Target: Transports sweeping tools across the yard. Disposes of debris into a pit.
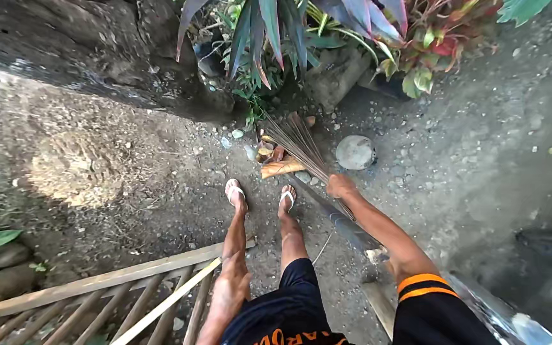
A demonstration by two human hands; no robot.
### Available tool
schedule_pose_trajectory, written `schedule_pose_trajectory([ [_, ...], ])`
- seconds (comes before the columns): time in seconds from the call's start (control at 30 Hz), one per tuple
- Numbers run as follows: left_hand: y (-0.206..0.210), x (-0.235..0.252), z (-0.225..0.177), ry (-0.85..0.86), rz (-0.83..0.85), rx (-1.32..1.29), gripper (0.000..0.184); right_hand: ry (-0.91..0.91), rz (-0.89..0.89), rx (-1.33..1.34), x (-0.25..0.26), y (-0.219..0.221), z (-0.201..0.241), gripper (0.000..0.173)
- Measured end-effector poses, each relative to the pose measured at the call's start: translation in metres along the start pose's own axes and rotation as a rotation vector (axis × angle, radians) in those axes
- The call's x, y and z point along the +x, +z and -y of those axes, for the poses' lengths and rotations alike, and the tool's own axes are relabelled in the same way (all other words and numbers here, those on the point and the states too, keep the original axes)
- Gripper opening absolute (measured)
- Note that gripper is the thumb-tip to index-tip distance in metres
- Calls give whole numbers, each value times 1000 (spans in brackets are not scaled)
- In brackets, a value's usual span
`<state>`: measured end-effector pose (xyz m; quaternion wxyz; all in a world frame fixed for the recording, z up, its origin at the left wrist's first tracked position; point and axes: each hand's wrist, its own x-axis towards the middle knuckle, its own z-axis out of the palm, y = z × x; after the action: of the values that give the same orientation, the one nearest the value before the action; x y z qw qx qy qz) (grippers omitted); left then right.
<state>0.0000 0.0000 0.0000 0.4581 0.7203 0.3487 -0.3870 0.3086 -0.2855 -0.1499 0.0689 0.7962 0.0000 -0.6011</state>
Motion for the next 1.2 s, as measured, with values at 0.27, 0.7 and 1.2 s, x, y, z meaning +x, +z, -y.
schedule_pose_trajectory([
  [0.27,121,89,-164,518,-172,-214,110,14,55,-23,6,2,3,46],
  [0.7,130,76,-185,740,-299,-530,14,-19,32,-74,-15,11,22,41],
  [1.2,41,14,-73,927,-345,-688,9,-28,38,-68,-103,81,64,39],
])
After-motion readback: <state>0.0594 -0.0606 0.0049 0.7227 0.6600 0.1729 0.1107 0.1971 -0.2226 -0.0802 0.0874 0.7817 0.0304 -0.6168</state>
